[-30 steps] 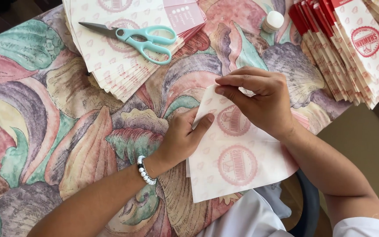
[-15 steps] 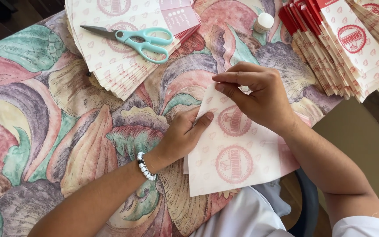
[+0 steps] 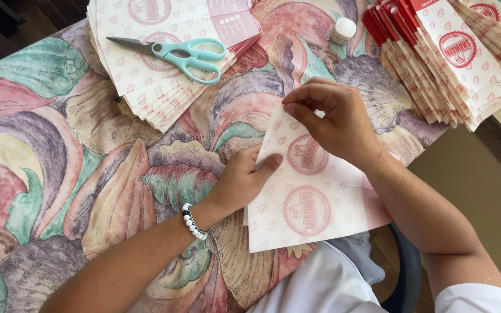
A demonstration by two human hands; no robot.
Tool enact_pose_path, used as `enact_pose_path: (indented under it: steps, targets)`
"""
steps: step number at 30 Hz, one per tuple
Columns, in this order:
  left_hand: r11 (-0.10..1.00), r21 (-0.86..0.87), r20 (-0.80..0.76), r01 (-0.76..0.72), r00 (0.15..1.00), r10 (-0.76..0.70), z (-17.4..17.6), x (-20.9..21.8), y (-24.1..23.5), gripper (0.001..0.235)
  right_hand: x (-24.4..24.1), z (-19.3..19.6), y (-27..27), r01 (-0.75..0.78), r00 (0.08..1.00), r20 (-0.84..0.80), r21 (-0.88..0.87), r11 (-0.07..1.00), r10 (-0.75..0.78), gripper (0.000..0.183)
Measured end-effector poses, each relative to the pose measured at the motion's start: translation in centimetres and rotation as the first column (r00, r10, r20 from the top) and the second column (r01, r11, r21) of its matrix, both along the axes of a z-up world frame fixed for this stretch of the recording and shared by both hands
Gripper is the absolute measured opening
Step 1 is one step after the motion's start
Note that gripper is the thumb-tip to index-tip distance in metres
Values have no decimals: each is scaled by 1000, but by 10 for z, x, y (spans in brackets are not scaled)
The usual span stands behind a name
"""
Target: Folding, gluing, and trimming paper packaging sleeves for food products at a workstation.
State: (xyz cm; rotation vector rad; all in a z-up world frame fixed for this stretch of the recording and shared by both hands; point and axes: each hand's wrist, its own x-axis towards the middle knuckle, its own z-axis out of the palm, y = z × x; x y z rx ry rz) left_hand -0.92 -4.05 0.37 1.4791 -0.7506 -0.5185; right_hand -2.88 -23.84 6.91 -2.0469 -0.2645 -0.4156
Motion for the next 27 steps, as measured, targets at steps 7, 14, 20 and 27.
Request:
enact_pose_path:
  steps: [7,14,20,27]
  targets:
    - [973,219,-66,75,996,-62,9,-28,19,39,6,-1,-14,28,999,-40,42,999,-26,4]
    - [926,375,-283,54,957,59,22,-50,46,34,20,-19,-3,5,989,-148,51,999,3,5]
    - [793,591,-442,147,881,166,25,-66,56,27,43,-50,7,-29,971,-237,-80,996,9,2]
    - [590,775,-353,226,930,107,55,-73,59,14,54,-69,9,-78,982,-181,-167,983,47,4]
